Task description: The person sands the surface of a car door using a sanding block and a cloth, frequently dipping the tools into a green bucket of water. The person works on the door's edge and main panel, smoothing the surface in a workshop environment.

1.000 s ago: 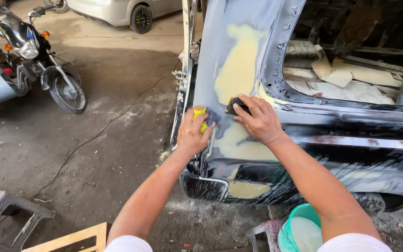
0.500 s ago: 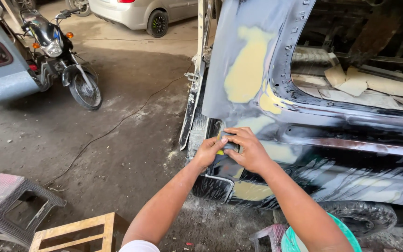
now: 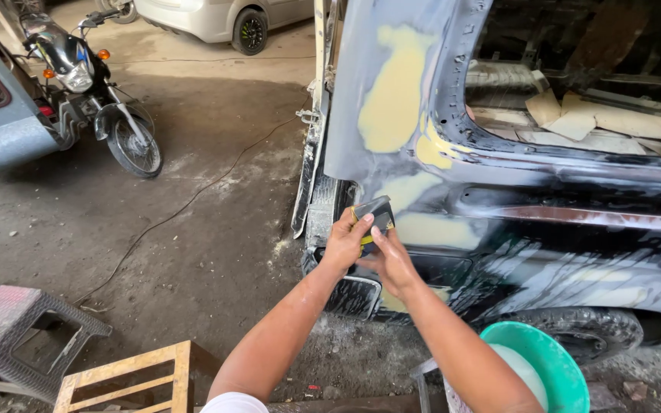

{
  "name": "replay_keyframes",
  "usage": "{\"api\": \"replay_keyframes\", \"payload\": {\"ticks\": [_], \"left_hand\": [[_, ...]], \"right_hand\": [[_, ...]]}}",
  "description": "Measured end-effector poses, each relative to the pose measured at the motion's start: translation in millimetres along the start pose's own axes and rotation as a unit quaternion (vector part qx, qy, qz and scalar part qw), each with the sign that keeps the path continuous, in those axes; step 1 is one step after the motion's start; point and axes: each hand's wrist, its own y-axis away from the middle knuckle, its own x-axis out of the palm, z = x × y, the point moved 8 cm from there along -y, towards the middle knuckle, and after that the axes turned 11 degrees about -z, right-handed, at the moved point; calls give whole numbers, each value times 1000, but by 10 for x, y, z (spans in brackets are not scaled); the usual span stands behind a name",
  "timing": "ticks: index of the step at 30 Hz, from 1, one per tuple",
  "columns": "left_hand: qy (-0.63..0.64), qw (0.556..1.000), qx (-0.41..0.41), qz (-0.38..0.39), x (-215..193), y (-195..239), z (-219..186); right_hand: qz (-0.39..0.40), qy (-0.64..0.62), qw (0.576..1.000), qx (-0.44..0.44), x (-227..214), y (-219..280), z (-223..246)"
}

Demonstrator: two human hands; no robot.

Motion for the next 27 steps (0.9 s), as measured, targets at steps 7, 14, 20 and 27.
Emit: {"api": "replay_keyframes", "payload": {"ticks": [7, 14, 20, 27], "left_hand": [[-161, 976, 140, -36, 111, 71, -225], [-181, 976, 83, -84, 58, 215, -415], [-326, 919, 215, 56, 133, 295, -638], [-418, 854, 302, 71, 328, 512, -1053]], "right_hand": [[-6, -234, 966, 106, 29, 21, -176], [-70, -205, 975, 59, -188, 29, -62], [-72, -151, 985, 32, -225, -26, -118], [-58, -79, 995, -28, -209, -76, -106]]}}
